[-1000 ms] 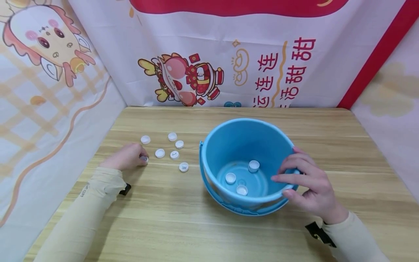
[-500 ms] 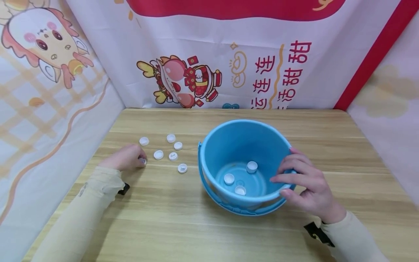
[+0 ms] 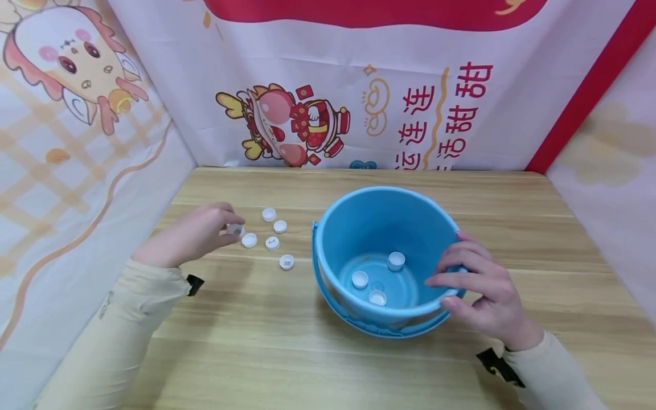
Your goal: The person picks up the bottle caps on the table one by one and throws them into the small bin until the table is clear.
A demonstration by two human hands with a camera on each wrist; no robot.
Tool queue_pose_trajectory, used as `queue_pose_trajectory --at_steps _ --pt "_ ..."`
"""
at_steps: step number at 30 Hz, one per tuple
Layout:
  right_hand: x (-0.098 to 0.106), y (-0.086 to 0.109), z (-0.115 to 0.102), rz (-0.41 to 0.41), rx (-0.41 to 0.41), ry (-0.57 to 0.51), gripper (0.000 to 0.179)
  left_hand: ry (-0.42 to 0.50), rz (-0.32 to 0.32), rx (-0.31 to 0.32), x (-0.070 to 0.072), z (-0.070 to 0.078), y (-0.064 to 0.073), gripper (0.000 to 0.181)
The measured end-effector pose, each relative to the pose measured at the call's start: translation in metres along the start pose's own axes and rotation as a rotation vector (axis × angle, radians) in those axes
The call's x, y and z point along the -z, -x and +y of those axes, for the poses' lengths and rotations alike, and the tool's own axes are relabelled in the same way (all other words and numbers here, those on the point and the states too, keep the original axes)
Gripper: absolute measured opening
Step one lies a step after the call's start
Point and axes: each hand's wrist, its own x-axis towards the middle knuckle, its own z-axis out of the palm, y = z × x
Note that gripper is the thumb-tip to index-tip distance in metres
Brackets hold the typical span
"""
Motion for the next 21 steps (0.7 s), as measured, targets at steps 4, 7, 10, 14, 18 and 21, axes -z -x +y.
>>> queue_pose_trajectory --at_steps 4,7,10,14,18,21 --pt "0.001 0.002 0.000 -0.004 -0.018 0.019 0.032 -0.040 0.066 -0.113 0.018 0.037 -0.003 0.029" --pt "0.002 0.004 0.000 -0.009 -0.040 0.028 0.031 -0.062 0.099 -0.190 0.029 0.064 -0.005 0.030" --pt "0.002 0.005 0.000 -0.010 -0.056 0.024 0.030 -0.080 0.118 -0.257 0.038 0.087 -0.008 0.030" --pt "0.002 0.004 0.000 -0.009 -0.057 0.019 0.030 -0.070 0.150 -0.371 0.046 0.110 -0.014 0.033" --pt "0.002 0.003 0.000 -0.007 -0.049 0.019 0.030 -0.039 0.163 -0.484 0.050 0.129 -0.023 0.033" --pt "0.002 0.003 -0.001 -0.006 -0.045 0.018 0.030 -0.042 0.149 -0.529 0.053 0.141 -0.031 0.029"
